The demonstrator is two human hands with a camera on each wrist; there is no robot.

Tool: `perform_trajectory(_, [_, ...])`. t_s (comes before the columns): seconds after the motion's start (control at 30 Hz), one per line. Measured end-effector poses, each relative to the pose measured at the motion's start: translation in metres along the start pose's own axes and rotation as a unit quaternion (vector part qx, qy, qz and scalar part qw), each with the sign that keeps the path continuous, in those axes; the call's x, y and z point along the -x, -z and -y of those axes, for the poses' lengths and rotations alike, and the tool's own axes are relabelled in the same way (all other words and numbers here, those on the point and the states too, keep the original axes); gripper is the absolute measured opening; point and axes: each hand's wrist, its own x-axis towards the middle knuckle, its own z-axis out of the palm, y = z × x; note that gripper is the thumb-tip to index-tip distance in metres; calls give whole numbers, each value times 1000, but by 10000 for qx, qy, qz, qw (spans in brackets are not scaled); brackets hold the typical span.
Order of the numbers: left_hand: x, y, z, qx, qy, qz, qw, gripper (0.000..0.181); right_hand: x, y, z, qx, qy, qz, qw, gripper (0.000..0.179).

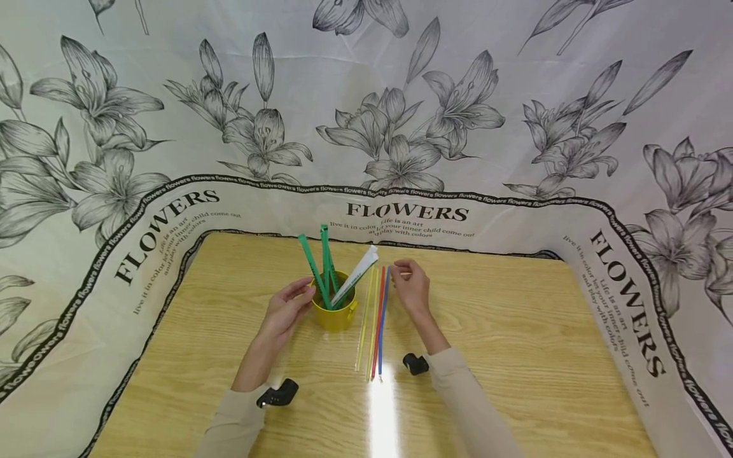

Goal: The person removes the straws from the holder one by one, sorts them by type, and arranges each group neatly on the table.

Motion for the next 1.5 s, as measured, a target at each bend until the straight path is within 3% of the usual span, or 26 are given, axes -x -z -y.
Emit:
perform_trajectory(0.37, [-1,1,0,-75,2,-23,10000,33,16,11,28,-602,90,315,9977,33])
perform_trajectory(0.8, [0,2,-2,-42,-2,-23,10000,33,30,3,34,-1301,521,565,9885,26])
perform_trajectory(1.23, [-2,2,-1,-94,30,-26,9999,33,45,-6,39,-1988,930,842,9720,28])
perform_trajectory(1.5, [-2,1,1,97,46,80,9999,33,50,-16,41,-1840,1136,1049,9707,30])
